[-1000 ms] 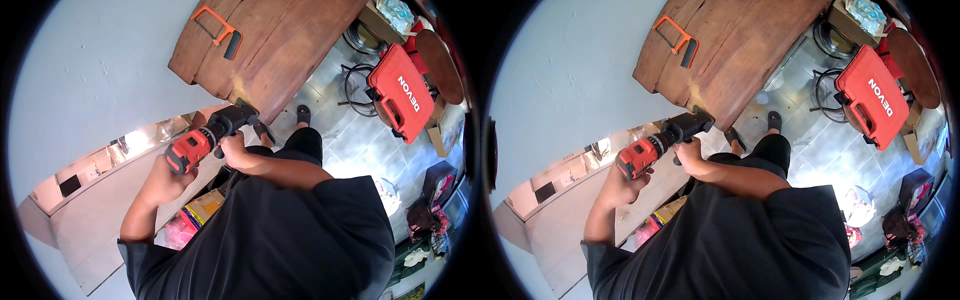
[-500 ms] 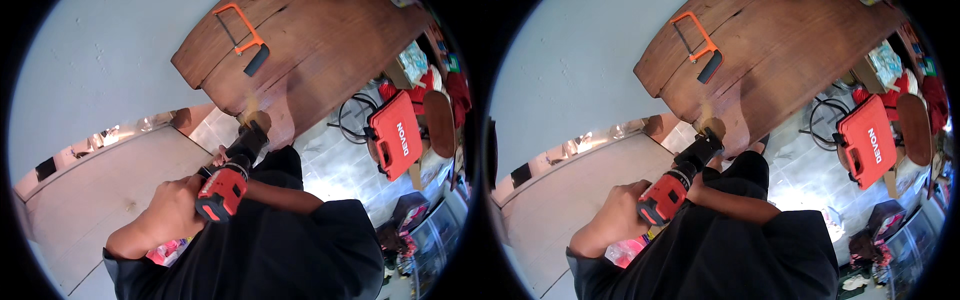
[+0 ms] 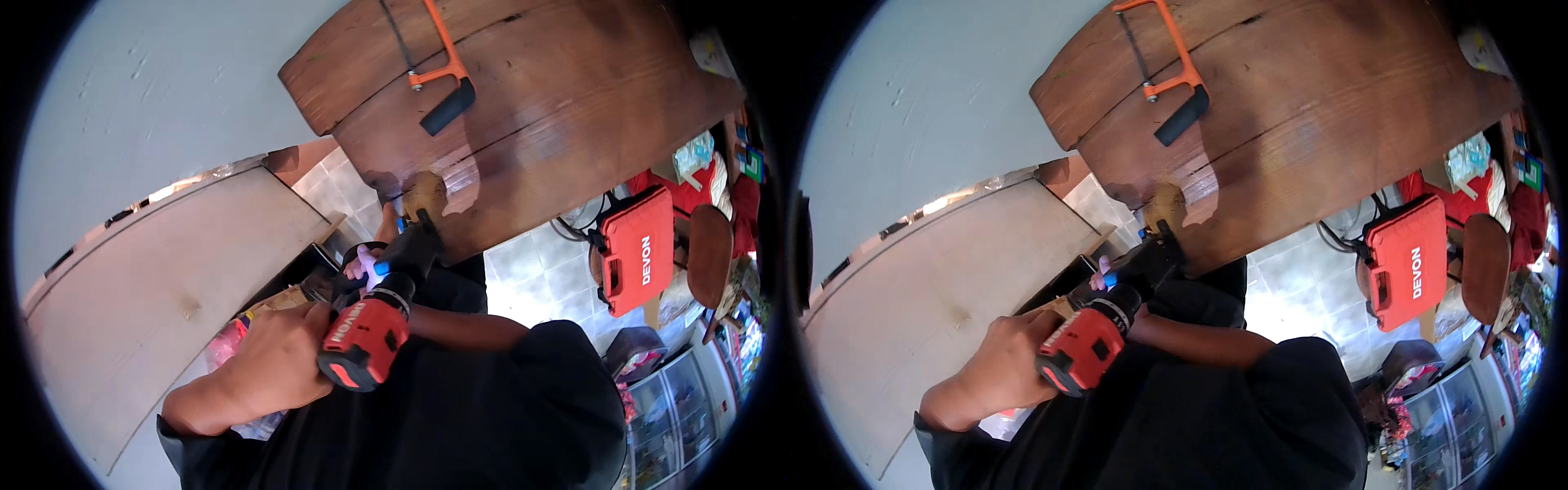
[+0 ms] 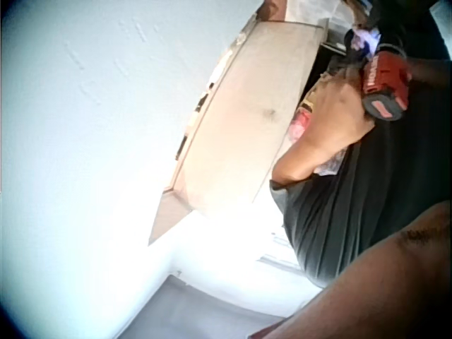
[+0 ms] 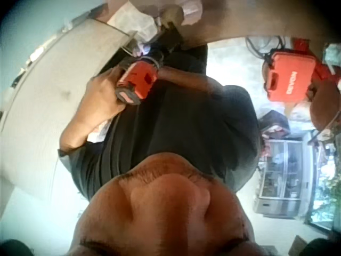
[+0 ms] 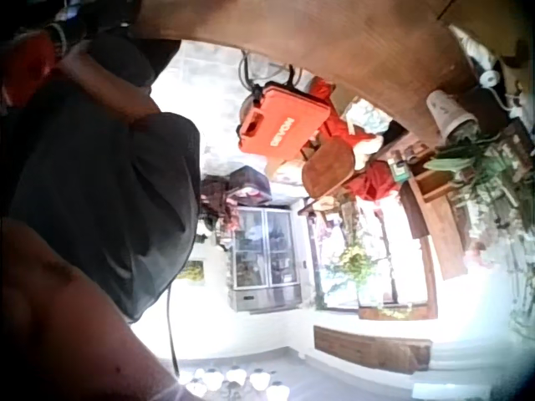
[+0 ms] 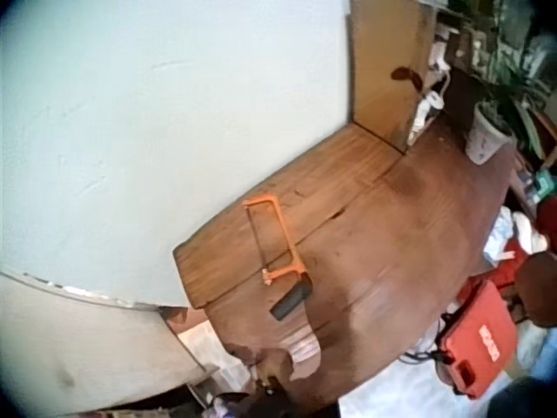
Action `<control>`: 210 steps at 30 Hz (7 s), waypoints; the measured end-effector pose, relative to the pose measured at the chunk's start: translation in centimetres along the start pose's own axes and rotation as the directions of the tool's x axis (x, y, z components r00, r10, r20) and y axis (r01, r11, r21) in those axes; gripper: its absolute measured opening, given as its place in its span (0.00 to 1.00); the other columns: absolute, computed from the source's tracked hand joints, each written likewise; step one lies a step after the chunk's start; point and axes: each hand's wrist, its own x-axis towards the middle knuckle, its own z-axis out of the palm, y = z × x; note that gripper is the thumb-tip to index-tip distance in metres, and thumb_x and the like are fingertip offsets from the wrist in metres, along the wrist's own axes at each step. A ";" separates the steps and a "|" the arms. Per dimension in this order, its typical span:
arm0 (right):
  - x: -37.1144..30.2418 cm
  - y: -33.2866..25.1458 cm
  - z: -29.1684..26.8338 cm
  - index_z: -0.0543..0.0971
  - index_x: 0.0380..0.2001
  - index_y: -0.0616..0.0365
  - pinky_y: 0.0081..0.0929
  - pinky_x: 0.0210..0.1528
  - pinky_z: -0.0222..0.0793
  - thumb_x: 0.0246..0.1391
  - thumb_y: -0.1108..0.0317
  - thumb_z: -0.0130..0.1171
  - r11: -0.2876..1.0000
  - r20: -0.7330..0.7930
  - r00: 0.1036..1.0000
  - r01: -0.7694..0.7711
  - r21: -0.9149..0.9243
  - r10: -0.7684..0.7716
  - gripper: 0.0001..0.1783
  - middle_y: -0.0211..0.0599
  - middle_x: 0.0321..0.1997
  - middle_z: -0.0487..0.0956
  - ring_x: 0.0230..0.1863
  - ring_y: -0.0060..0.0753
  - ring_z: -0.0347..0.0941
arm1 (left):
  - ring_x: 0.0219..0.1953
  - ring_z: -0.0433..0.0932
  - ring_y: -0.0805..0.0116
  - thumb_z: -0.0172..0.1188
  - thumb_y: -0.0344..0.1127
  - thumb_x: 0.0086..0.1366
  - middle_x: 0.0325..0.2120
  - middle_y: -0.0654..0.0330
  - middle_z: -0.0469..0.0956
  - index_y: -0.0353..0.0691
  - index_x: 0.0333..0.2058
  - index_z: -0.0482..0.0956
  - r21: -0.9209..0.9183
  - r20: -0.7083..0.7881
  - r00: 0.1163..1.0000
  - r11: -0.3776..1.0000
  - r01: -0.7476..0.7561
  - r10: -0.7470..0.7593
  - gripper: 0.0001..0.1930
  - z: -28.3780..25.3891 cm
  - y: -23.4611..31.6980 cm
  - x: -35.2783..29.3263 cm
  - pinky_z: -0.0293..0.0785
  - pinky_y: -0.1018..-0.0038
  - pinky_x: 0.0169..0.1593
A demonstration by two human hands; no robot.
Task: The person uses a power saw to cut through a piece of wood on a workbench.
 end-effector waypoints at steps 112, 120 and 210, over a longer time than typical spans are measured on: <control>0.8 2.5 -2.6 0.72 0.39 0.52 0.28 0.45 0.72 0.58 0.76 0.59 0.991 -0.087 0.988 -0.129 -0.035 0.125 0.09 0.27 0.37 0.73 0.41 0.23 0.70 | 0.27 0.75 0.42 0.66 0.26 0.44 0.24 0.47 0.76 0.34 0.33 0.77 0.103 -0.276 0.958 0.988 0.114 -0.082 0.14 5.7 4.0 -1.9 0.74 0.66 0.35; 0.8 3.1 -4.1 0.73 0.43 0.45 0.33 0.54 0.72 0.69 0.52 0.48 0.784 0.118 0.957 -0.286 0.550 0.267 0.12 0.25 0.41 0.74 0.48 0.25 0.74 | 0.26 0.74 0.41 0.66 0.28 0.44 0.23 0.47 0.75 0.34 0.31 0.76 0.110 -0.237 0.968 0.987 0.114 -0.085 0.14 5.0 3.8 -1.6 0.73 0.65 0.34; -1.3 3.2 2.0 0.72 0.33 0.62 0.33 0.22 0.73 0.59 0.63 0.61 0.671 -0.040 0.670 0.739 -0.058 -0.741 0.13 0.41 0.23 0.77 0.19 0.32 0.77 | 0.22 0.77 0.66 0.52 0.46 0.72 0.38 0.42 0.77 0.31 0.60 0.65 -0.169 -0.037 0.922 0.907 -0.387 0.386 0.27 5.6 0.4 0.3 0.78 0.73 0.26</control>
